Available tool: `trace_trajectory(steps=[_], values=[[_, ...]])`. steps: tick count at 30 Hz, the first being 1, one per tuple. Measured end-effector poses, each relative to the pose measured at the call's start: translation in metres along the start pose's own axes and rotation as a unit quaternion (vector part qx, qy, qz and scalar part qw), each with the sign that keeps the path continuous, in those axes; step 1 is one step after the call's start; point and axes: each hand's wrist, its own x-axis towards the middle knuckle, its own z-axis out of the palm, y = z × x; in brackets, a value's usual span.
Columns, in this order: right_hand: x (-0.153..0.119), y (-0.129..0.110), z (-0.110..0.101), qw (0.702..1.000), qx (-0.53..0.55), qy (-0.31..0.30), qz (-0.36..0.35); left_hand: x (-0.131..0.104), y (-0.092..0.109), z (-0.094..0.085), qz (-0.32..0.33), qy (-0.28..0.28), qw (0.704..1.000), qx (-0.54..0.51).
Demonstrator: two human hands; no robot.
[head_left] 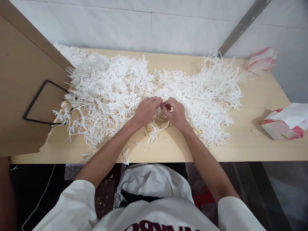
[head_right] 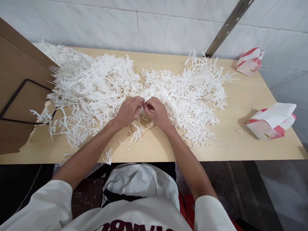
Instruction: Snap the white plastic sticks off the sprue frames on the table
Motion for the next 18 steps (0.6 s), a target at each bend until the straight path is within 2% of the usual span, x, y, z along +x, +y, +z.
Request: trace_trajectory(steps=[2, 4, 7, 11, 14, 18], values=[[-0.001, 0.002, 0.003, 0.998, -0.051, -0.016, -0.032, 0.0, -0.001, 0.0, 0.028, -0.015, 0.996, 0.08], [-0.001, 0.005, 0.004, 0.996, -0.066, -0.013, -0.052, 0.0, -0.003, 0.0, 0.019, -0.016, 0.995, 0.092], [-0.001, 0.009, 0.004, 0.998, -0.045, 0.026, -0.033, 0.002, -0.005, -0.001, -0.026, 0.005, 1.0, 0.012], [0.0, 0.012, 0.001, 0.998, -0.004, 0.05, 0.024, 0.003, -0.005, 0.0, -0.051, 0.001, 0.995, -0.091], [0.001, 0.009, -0.001, 0.998, 0.023, 0.036, 0.039, 0.002, -0.003, 0.001, -0.063, 0.023, 0.99, -0.12], [0.0, 0.005, -0.001, 0.999, 0.03, -0.022, 0.019, 0.001, -0.002, 0.002, -0.072, 0.044, 0.988, -0.127]])
